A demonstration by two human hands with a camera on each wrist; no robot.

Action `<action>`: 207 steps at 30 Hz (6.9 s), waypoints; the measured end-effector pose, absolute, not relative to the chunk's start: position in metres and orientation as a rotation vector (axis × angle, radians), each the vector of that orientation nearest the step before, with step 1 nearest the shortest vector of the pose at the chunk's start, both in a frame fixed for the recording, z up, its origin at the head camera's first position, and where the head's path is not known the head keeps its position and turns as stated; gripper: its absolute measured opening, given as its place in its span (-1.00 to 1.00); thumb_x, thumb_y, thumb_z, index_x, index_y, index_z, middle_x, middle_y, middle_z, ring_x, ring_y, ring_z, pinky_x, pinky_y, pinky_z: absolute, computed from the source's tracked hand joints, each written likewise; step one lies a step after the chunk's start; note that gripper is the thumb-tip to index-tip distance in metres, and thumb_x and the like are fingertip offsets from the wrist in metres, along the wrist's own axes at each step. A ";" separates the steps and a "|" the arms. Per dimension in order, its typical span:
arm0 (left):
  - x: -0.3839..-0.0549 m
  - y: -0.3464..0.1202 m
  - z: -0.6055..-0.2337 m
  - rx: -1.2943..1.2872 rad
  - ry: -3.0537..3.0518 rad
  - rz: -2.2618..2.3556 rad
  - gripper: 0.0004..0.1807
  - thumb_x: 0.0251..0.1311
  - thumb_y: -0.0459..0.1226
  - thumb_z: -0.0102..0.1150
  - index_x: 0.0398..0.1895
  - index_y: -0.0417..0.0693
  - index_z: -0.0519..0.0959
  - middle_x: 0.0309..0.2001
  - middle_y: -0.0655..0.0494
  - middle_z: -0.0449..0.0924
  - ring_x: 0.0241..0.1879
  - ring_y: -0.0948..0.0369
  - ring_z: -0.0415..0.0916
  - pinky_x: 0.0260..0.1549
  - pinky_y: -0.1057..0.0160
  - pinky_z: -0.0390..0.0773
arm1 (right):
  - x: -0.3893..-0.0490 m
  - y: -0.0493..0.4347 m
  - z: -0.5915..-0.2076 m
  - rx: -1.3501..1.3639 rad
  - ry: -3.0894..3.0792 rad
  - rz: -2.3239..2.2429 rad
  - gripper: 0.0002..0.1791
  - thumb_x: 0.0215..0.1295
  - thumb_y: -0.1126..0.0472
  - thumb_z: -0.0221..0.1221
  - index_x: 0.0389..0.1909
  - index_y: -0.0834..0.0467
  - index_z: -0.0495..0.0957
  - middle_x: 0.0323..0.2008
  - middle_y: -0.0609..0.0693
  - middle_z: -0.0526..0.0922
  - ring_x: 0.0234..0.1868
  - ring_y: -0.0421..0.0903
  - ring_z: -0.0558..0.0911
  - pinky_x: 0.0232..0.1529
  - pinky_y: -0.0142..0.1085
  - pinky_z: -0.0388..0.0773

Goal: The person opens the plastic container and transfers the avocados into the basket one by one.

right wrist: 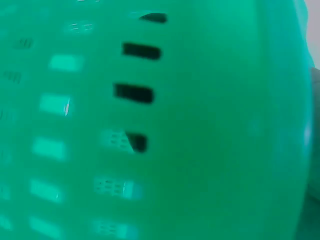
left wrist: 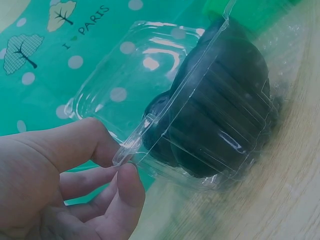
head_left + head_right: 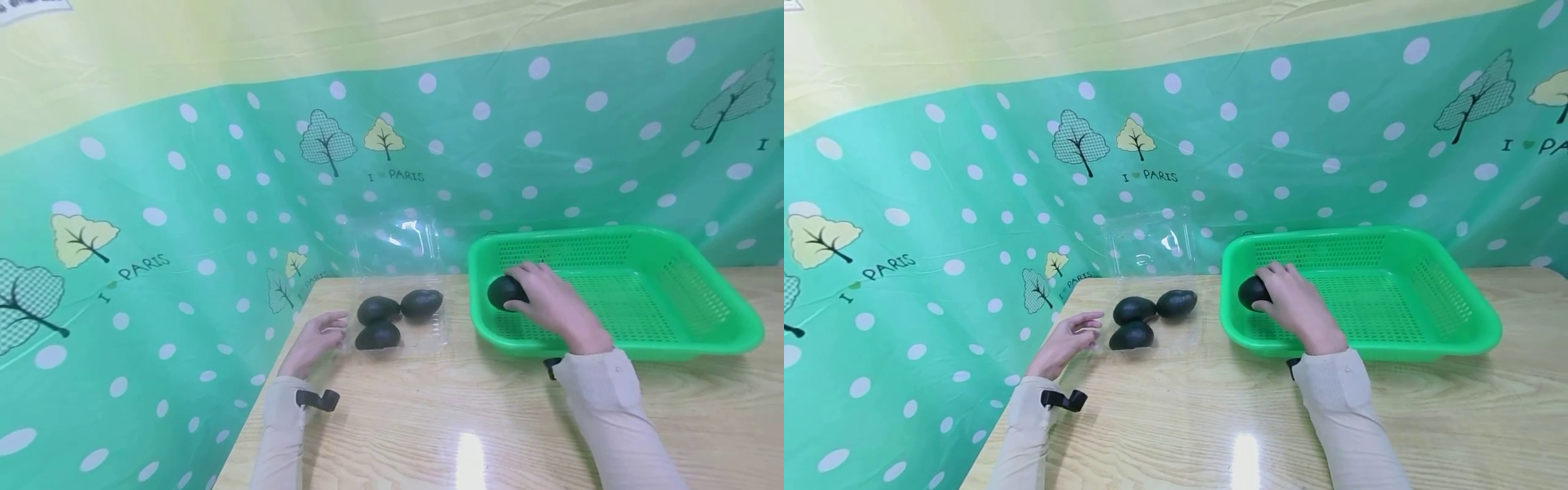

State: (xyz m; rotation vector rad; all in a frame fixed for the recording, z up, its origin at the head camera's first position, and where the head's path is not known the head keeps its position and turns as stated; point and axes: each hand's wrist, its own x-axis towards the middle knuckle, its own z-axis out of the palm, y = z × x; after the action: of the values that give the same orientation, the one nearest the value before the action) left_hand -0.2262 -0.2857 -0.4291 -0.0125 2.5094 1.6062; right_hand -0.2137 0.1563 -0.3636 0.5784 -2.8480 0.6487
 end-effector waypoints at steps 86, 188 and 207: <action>-0.234 -0.294 -0.433 0.029 2.523 1.597 -0.37 0.19 -0.37 0.15 0.39 -0.08 0.37 0.23 -0.20 0.46 0.07 -0.09 0.55 -0.01 0.13 0.62 | -0.224 0.085 -0.354 0.714 -2.771 0.728 -0.43 0.31 0.02 0.27 0.24 0.25 0.48 0.21 0.21 0.51 0.24 0.17 0.49 0.20 0.07 0.51; -0.231 -0.289 -0.435 0.061 2.507 1.621 -0.35 0.15 -0.42 0.13 0.39 -0.18 0.35 0.22 -0.26 0.46 0.12 -0.09 0.52 -0.04 0.23 0.59 | -0.264 0.000 -0.430 0.809 -2.792 0.670 -0.26 0.05 0.29 0.44 0.31 0.20 0.42 0.22 0.16 0.53 0.23 0.14 0.50 0.25 -0.01 0.48; -0.228 -0.292 -0.433 0.047 2.506 1.619 -0.34 0.18 -0.36 0.16 0.41 -0.14 0.33 0.27 -0.26 0.43 0.17 -0.12 0.49 0.02 0.14 0.60 | -0.254 0.006 -0.398 0.794 -2.731 0.754 -0.35 0.04 0.30 0.41 0.22 0.26 0.48 0.15 0.17 0.56 0.20 0.12 0.52 0.28 -0.03 0.48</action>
State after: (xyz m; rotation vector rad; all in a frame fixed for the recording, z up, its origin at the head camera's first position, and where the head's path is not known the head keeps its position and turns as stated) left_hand -0.2285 -0.2917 -0.4327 0.0468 2.5057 1.6189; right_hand -0.2543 0.0061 -0.3977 0.7944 -2.7307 0.7545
